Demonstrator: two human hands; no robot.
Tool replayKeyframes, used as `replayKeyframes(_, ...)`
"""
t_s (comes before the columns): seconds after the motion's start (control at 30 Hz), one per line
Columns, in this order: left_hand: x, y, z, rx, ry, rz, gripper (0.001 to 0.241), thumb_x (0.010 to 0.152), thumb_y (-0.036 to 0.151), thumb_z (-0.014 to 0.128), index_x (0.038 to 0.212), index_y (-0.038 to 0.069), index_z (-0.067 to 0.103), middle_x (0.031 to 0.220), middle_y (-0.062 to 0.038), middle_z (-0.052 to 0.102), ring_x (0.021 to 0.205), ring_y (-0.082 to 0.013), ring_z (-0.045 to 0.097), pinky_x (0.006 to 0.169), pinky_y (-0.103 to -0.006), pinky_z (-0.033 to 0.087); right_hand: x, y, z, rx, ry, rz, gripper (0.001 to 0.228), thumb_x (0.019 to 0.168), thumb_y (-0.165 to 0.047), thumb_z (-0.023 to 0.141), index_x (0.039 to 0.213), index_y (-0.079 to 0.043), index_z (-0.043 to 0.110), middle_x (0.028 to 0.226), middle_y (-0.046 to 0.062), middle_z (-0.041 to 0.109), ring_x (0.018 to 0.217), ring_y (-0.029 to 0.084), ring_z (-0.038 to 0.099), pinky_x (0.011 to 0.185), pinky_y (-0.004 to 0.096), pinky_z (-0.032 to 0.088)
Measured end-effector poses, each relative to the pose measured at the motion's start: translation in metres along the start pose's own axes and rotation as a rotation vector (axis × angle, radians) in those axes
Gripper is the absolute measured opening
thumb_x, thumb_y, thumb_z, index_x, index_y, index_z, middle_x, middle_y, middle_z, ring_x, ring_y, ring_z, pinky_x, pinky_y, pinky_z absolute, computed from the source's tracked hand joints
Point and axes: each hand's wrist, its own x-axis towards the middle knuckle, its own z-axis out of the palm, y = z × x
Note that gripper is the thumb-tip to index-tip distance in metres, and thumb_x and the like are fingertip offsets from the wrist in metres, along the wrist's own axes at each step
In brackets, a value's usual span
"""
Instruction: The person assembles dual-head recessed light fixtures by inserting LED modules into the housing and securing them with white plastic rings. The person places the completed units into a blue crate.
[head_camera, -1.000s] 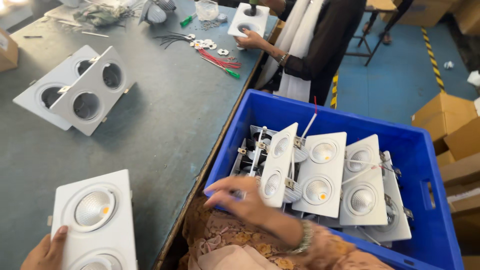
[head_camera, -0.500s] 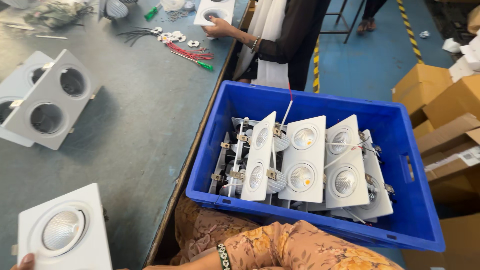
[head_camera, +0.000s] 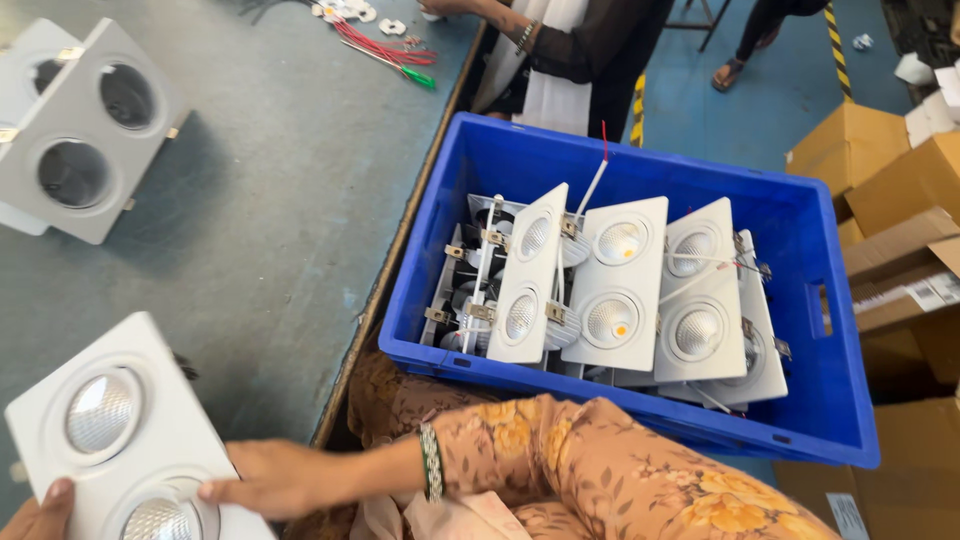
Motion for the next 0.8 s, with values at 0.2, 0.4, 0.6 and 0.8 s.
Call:
replayKeyframes(0.2, -0.048, 0.011, 0.055, -0.576, -0.108, -0.035, 0.059, 0.106, 0.038, 0.053, 0.129, -0.015, 0.054, 0.091, -0.031, 0.07, 0.084, -0.0481, 0.071, 0.068, -0.055, 0.059, 0.084, 0.006, -0.088, 0.004, -0.274, 0.076, 0.06, 0.096, -0.05, 0.053, 0.129, -0.002, 0.064, 0.116, 0.021, 0.075, 0.101, 0.034, 0.076, 0.089, 0.043, 0.057)
replayKeyframes(0.4, -0.125, -0.016, 0.116, -0.826, -0.144, -0.296, 0.057, 0.107, 0.034, 0.056, 0.129, -0.018, 0.051, 0.087, -0.032, 0.07, 0.078, -0.0486, 0.072, 0.062, -0.0556, 0.061, 0.11, -0.023, -0.148, -0.219, -0.575, -0.095, 0.055, 0.096, -0.046, 0.06, 0.129, -0.002, 0.065, 0.116, 0.016, 0.076, 0.104, 0.027, 0.075, 0.089, 0.037, 0.058)
replayKeyframes(0.6, -0.144, -0.035, 0.115, -0.601, 0.049, -0.304, 0.041, 0.112, 0.024, 0.06, 0.115, -0.016, 0.053, 0.08, -0.034, 0.066, 0.063, -0.0413, 0.069, 0.052, -0.0488, 0.058, 0.107, -0.036, -0.157, -0.23, -0.669, -0.166, 0.044, 0.097, -0.039, 0.062, 0.126, -0.006, 0.068, 0.114, 0.01, 0.077, 0.105, 0.023, 0.074, 0.09, 0.036, 0.057)
replayKeyframes(0.8, -0.175, 0.04, 0.074, -0.712, 0.138, -0.295, 0.023, 0.104, 0.019, 0.063, 0.108, -0.003, 0.069, 0.082, -0.017, 0.073, 0.065, -0.0208, 0.07, 0.052, -0.0299, 0.053, 0.094, -0.061, -0.164, -0.275, -0.599, -0.274, 0.04, 0.099, -0.037, 0.063, 0.121, -0.004, 0.065, 0.113, 0.013, 0.072, 0.103, 0.027, 0.067, 0.09, 0.04, 0.052)
